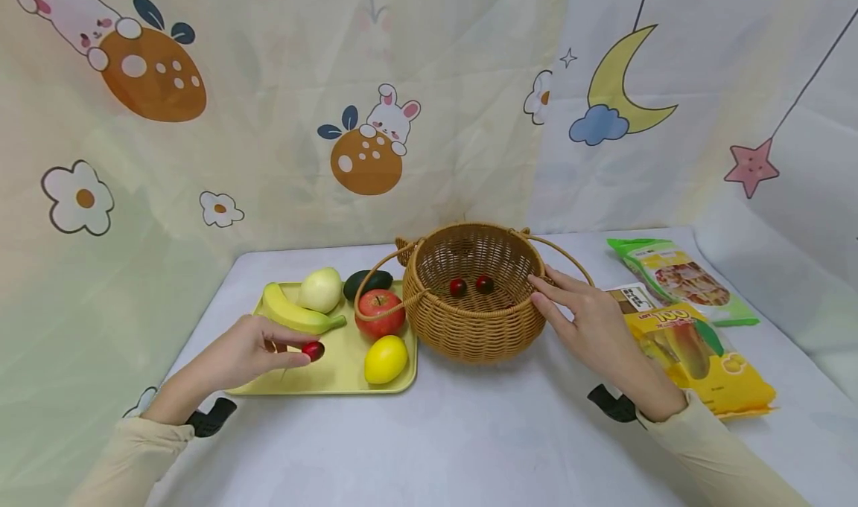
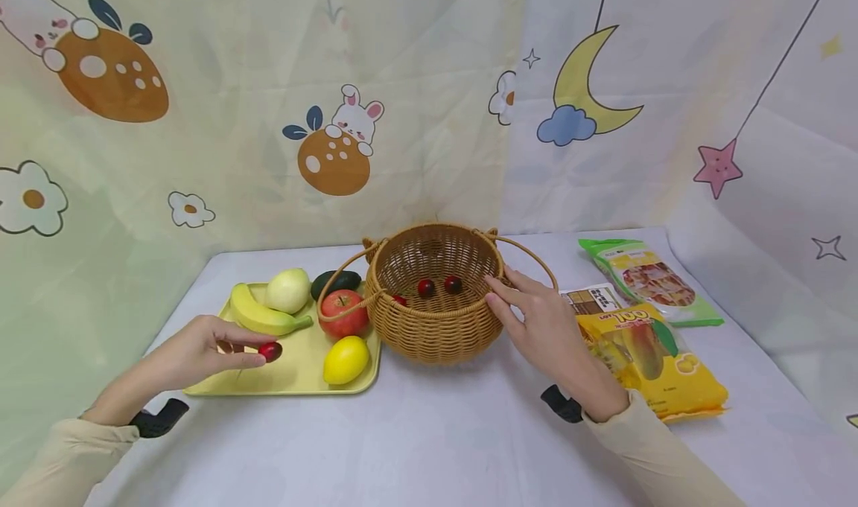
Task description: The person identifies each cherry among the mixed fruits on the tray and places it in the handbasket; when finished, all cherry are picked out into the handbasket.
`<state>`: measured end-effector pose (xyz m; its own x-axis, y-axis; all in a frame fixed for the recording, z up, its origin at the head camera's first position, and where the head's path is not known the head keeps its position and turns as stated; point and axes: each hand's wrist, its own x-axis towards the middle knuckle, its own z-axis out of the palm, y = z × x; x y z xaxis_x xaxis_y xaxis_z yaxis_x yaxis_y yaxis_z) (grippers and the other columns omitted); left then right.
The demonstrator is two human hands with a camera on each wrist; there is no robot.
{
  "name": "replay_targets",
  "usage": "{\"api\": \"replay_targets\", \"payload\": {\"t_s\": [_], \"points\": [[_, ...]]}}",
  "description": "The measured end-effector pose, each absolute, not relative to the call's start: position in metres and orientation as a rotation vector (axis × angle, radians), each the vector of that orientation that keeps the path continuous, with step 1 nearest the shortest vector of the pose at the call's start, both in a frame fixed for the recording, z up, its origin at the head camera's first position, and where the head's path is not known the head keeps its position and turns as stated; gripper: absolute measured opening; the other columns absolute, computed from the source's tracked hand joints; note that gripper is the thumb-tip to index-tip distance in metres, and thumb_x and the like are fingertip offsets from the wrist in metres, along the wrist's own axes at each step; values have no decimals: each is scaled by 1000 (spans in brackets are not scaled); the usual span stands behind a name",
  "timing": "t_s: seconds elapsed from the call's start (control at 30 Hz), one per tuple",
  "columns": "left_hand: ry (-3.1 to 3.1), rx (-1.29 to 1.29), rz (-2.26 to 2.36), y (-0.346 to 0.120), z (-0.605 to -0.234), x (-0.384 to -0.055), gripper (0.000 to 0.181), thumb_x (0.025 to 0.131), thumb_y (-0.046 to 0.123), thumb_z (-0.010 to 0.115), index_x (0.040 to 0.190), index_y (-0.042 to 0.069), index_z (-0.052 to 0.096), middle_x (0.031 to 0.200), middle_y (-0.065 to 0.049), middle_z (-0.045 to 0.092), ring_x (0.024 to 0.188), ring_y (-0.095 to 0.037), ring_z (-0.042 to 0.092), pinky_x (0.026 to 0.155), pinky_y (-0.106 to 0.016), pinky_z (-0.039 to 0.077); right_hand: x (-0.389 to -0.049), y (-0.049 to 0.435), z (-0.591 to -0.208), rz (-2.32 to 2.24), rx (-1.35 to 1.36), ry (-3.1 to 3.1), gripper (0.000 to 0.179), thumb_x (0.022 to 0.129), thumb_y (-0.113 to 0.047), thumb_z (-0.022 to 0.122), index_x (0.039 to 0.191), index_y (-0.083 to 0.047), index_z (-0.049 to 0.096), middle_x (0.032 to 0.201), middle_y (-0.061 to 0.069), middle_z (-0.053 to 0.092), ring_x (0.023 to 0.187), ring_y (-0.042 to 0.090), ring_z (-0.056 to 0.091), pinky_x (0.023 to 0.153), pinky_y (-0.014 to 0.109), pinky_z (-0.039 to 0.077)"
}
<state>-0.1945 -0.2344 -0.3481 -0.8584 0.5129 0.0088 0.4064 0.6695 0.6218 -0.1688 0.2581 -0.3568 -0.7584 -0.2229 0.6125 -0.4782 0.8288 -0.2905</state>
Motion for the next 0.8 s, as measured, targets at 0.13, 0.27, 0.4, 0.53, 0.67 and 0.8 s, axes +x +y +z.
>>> {"api": "replay_targets", "payload": {"t_s": [0.13, 0.27, 0.4, 0.53, 0.67, 0.8], "points": [[2752, 736, 929, -233, -327, -199, 35, 85, 31, 84, 118, 20, 80, 96, 7, 81, 62, -6, 54, 53, -23, 42, -169, 259, -357, 582, 513, -2441, 35, 100, -22, 68, 132, -10, 70, 141, 24, 62, 62, 30, 63, 51, 24, 34], [2744, 804, 891, -220, -313, -208, 38, 84, 33, 85, 119, 20, 79, 95, 9, 80, 57, -8, 48, 49, -23, 36, -170, 259, -358, 572, 515, -2440, 35, 100, -22, 68, 132, -10, 70, 141, 24, 62, 56, 22, 58, 52, 24, 34], [2693, 903, 848, -199, -297, -220, 37, 84, 32, 85, 119, 23, 79, 91, 11, 79, 63, -11, 55, 52, -23, 41, -170, 259, -357, 565, 520, -2434, 35, 99, -22, 68, 131, -8, 71, 141, 24, 62, 55, 21, 57, 51, 24, 33], [2649, 1008, 800, -175, -277, -232, 34, 87, 29, 83, 120, 22, 79, 93, 8, 80, 70, -13, 61, 58, -24, 47, -169, 258, -355, 567, 519, -2442, 35, 100, -21, 68, 132, -9, 70, 141, 24, 61, 65, 31, 65, 55, 27, 39], [2576, 1081, 806, -149, -255, -243, 34, 88, 23, 82, 121, 15, 78, 107, 2, 81, 79, -15, 68, 65, -25, 53, -167, 256, -354, 577, 506, -2463, 36, 100, -22, 67, 134, -11, 69, 143, 23, 61, 66, 32, 65, 57, 28, 40], [2543, 1137, 766, -125, -236, -254, 32, 89, 23, 81, 120, 16, 78, 110, -1, 80, 80, -16, 70, 68, -26, 54, -168, 256, -356, 573, 504, -2461, 35, 100, -22, 67, 134, -11, 69, 142, 23, 61, 82, 40, 71, 61, 32, 46]]}}
